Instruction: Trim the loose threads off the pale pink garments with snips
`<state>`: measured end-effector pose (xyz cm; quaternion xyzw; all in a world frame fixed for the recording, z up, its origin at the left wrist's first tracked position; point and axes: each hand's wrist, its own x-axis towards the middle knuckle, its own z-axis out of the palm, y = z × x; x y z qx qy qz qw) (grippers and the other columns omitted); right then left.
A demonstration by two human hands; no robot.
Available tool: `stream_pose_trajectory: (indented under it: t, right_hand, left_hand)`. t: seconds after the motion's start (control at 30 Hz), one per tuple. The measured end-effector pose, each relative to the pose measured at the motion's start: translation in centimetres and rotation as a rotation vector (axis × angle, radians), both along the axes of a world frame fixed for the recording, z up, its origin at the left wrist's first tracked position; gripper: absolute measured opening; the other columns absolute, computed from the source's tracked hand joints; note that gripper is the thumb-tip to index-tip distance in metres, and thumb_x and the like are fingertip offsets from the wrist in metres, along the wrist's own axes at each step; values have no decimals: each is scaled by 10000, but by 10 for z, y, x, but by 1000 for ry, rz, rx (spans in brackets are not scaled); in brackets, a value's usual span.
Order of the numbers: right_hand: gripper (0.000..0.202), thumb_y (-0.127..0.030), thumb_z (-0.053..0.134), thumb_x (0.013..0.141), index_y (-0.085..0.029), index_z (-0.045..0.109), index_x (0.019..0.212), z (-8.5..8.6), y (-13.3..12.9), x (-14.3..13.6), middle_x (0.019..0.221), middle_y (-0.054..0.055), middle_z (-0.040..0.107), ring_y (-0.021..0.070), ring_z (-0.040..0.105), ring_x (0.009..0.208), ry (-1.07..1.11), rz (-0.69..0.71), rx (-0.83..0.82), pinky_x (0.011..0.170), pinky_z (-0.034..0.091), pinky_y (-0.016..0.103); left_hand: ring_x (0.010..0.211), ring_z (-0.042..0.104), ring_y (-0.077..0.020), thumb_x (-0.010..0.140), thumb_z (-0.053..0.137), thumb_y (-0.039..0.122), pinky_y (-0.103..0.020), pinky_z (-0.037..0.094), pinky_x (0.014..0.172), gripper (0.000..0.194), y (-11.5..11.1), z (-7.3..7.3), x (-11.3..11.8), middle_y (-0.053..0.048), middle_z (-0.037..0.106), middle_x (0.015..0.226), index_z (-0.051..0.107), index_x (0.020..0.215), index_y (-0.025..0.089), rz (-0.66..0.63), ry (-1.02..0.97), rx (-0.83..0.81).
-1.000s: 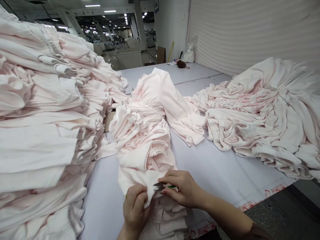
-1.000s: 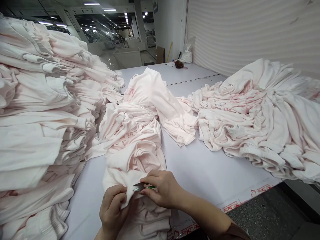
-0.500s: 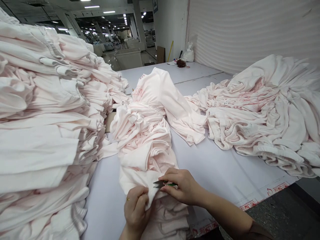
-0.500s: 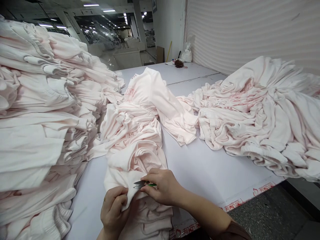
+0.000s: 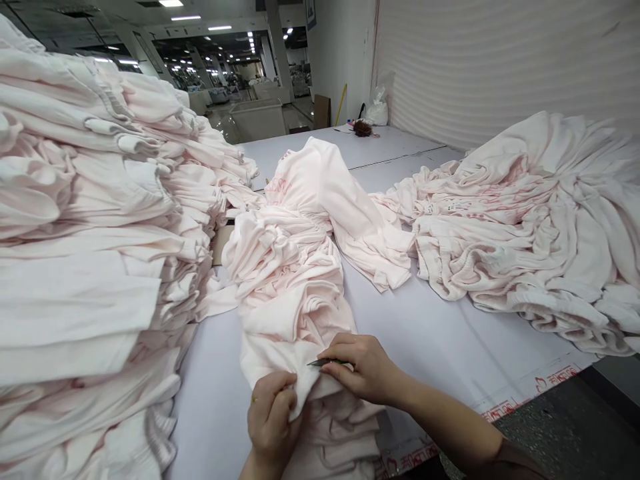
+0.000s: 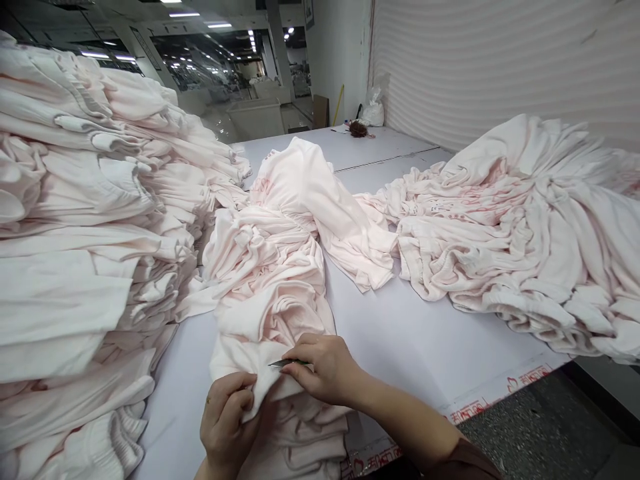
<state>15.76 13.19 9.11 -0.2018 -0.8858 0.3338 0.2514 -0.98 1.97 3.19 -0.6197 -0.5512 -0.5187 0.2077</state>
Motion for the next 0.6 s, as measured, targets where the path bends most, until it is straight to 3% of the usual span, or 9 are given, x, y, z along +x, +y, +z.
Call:
stream_pose_trajectory:
  t: [0.1,0.17,0.23,0.33,0.43,0.6]
  right_hand:
    - [212,-273,657,828,-214,653,1032,-3,0,-4,911,29,673,172,636,821,-18,-16,10,700,462,250]
    - [181,-179,611,811,-210,625,989,-5,1,-7,894,24,654,172,617,818,-11,-50,39,699,453,253]
    - [170,-111,550,803,-210,618,924,-4,3,-9,852,16,642,163,604,785,7,-75,53,682,444,247]
    - [145,-200,618,821,-210,642,963,0,4,-10,886,25,655,163,620,783,15,-32,63,675,451,244]
    - [212,-300,658,846,-197,667,1031,4,2,-10,919,56,678,183,638,808,0,19,157,691,463,262]
    - [189,-299,605,893,-204,688,1034,4,-1,-16,908,64,705,190,649,827,4,31,261,710,470,274]
  left_hand:
    - [818,632,-186,797,642,119,-316,505,734,177,-1,-2,-2,-56,689,861,528,704,217,-35,-65,-33]
    - [768,656,-179,827,639,210,-294,517,691,60,-1,0,-1,-31,702,825,582,829,228,-52,-323,-165]
    - [707,655,-178,860,605,363,-271,508,611,203,-2,5,1,-17,683,779,596,1006,221,-31,-698,-327]
    - [675,629,-183,835,589,517,-256,470,546,416,-2,14,4,-17,647,751,596,1105,200,-58,-1069,-449]
    - [623,578,-164,810,611,541,-252,446,542,470,-1,20,6,-3,607,702,604,1126,194,-158,-1230,-488]
    - [630,567,-155,798,624,550,-252,455,586,496,2,23,8,22,581,681,574,1162,216,-238,-1335,-510]
